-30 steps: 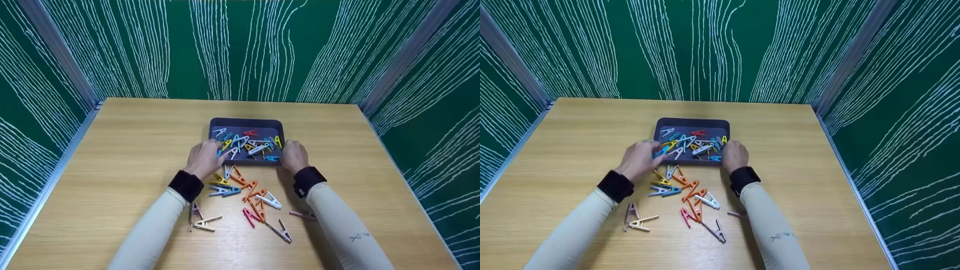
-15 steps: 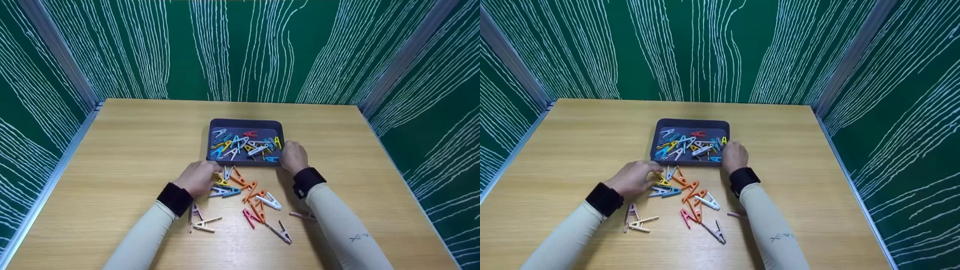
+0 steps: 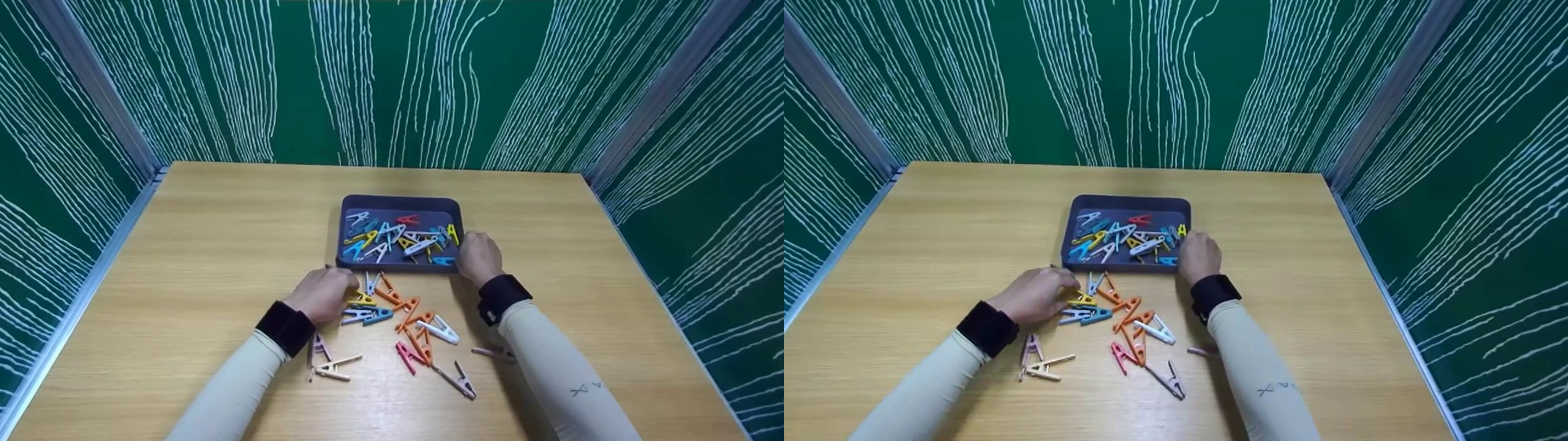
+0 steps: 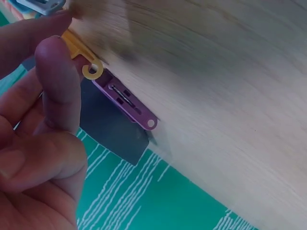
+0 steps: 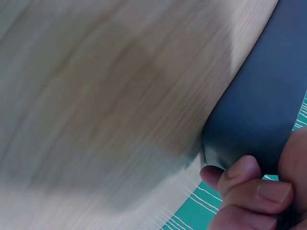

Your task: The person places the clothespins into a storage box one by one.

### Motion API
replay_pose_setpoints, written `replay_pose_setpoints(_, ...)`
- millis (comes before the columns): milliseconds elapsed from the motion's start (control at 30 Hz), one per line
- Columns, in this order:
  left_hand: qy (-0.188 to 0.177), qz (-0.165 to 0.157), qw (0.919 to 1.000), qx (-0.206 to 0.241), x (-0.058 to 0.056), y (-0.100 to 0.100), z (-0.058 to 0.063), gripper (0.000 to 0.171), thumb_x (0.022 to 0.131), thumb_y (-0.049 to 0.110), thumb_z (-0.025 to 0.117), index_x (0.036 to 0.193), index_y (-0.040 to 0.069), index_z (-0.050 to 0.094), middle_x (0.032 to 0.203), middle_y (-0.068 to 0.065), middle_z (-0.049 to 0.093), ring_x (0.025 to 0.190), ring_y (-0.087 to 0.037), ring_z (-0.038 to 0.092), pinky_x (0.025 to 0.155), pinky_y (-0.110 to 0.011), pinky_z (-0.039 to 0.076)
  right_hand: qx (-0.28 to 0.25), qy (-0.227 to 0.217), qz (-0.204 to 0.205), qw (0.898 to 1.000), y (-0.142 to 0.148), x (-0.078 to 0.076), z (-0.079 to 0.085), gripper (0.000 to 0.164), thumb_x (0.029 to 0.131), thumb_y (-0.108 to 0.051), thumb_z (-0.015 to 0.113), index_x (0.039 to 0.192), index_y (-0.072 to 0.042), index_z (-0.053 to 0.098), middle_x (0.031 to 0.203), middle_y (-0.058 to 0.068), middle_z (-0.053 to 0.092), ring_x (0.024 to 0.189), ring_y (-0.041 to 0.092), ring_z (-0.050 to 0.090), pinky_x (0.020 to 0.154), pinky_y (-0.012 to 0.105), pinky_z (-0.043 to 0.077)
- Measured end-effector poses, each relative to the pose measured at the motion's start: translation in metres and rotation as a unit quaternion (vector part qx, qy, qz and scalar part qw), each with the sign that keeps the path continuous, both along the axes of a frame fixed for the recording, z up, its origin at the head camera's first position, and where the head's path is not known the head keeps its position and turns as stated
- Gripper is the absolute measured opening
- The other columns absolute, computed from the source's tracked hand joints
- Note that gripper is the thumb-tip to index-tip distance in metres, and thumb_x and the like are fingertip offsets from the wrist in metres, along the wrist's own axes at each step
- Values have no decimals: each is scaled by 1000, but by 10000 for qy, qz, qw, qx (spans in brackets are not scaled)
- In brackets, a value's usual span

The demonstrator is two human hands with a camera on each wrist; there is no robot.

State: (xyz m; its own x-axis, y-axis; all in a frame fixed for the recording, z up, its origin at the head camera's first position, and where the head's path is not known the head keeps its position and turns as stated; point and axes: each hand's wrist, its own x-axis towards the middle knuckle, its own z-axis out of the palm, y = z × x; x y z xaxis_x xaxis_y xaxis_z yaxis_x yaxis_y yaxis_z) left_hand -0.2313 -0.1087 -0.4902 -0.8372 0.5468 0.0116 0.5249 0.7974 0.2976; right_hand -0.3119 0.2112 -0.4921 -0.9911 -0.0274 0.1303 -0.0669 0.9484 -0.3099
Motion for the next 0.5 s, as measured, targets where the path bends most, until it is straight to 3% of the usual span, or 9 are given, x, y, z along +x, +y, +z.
replay_pose_setpoints(167,-137,186,9997,-52,1,-2,4,23,81,7,81,104,8,75,94,-2,67,82,-19,59,78,-41,53,-30,40,55,10000,1,0,0,17,86,2,55,92,10,70,93,29,70,86,45,69,75,57,55)
replay_pose_setpoints(500,-494,331,9981,189,3,-2,14,26,81,19,85,104,14,74,100,0,68,84,-18,59,81,-40,51,24,66,53,10000,1,0,-2,19,87,1,55,94,11,69,93,31,70,86,47,69,74,58,55)
